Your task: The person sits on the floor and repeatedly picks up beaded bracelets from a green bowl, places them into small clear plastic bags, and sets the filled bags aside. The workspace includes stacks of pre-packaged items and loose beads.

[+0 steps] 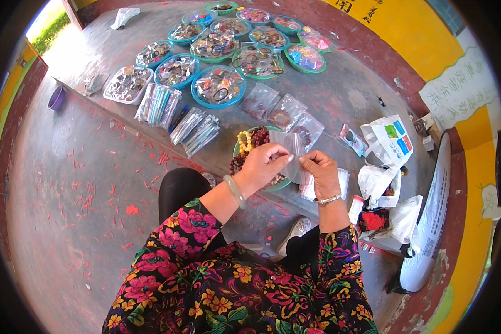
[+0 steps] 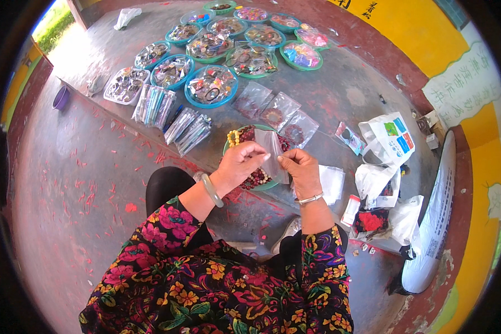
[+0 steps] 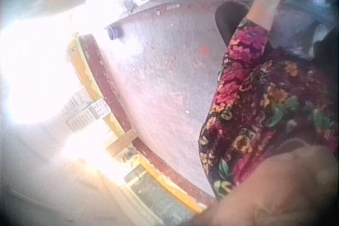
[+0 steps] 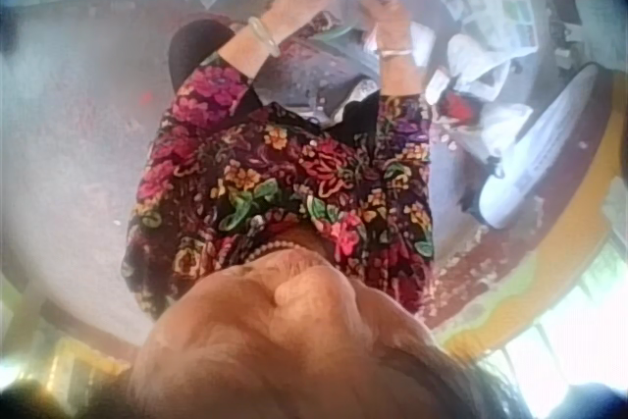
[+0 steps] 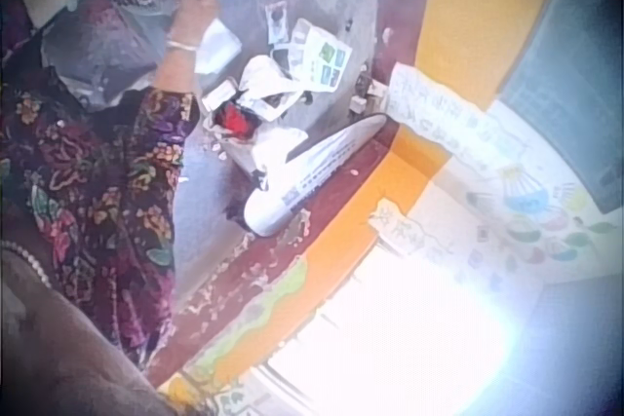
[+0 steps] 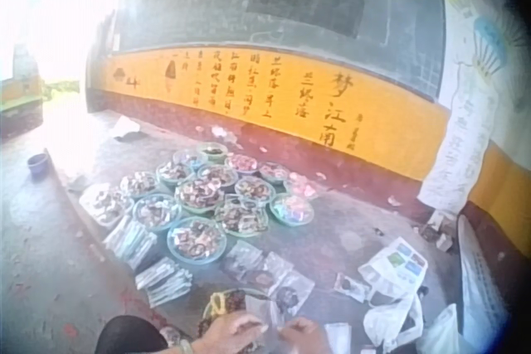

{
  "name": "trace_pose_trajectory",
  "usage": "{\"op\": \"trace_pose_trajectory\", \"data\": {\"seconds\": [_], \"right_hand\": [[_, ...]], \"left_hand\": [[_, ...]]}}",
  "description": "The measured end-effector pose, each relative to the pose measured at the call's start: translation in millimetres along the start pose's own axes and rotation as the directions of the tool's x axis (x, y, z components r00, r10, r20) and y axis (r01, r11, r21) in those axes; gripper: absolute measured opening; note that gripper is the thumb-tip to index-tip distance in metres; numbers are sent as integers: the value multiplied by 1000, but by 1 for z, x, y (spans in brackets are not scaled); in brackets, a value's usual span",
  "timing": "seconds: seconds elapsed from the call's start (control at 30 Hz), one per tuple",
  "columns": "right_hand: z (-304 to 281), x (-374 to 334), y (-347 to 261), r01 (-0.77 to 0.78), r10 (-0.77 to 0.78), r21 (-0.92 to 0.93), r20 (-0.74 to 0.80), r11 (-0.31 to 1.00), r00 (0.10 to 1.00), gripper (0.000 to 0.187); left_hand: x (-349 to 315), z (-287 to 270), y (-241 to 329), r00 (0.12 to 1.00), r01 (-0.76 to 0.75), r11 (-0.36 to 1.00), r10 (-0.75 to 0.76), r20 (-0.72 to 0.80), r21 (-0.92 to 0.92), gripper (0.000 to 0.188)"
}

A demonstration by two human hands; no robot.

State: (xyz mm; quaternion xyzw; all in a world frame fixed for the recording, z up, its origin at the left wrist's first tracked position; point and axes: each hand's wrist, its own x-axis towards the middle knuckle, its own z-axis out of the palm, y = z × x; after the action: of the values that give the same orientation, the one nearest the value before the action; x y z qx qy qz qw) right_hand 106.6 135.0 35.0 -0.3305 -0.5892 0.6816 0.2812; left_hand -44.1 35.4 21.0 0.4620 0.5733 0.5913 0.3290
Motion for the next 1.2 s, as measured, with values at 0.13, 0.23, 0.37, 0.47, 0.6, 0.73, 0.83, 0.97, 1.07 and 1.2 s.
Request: {"op": "trace_pose_trajectory", "data": {"seconds": [0.13, 0.23, 0.37, 0.47, 0.6, 0.73, 0.83, 0.97, 1.07, 1.2], "right_hand": [[14, -1, 4, 60, -63, -119, -26, 991, 998, 11], [17, -1, 8, 96, -97, -215, 4, 972, 995, 11], [14, -1, 9, 3, 1, -90, 53, 996, 999, 10], [12, 0, 9, -67, 58, 103, 87, 992, 995, 12], [11, 0, 6, -164, 135, 289, 118, 943, 984, 11], [10, 2, 9, -198, 170, 390, 104, 899, 980, 9], [10, 2, 8, -230, 208, 389, 98, 892, 973, 8], [10, 3, 7, -233, 223, 401, 72, 886, 972, 7], [7, 4, 9, -205, 200, 397, 56, 895, 978, 7], [7, 6, 6, -56, 78, 298, -62, 953, 995, 10]], "left_hand": [[0, 3, 4, 987, 154, 967, -140, 82, -204, 14], [2, -1, 7, 965, 252, 928, -221, 138, -274, 15], [4, -2, -1, 940, 341, 835, -291, 180, -432, 14], [4, -4, -1, 928, 373, 782, -300, 223, -500, 13], [3, -5, 1, 915, 403, 736, -311, 257, -544, 12], [3, -7, 5, 914, 401, 751, -290, 283, -524, 12], [3, -7, 6, 908, 413, 744, -295, 297, -525, 12], [3, -7, 4, 900, 433, 713, -309, 307, -551, 13], [3, -7, 4, 895, 446, 701, -339, 290, -556, 12], [3, -9, -7, 900, 435, 712, -340, 271, -551, 10]]}}
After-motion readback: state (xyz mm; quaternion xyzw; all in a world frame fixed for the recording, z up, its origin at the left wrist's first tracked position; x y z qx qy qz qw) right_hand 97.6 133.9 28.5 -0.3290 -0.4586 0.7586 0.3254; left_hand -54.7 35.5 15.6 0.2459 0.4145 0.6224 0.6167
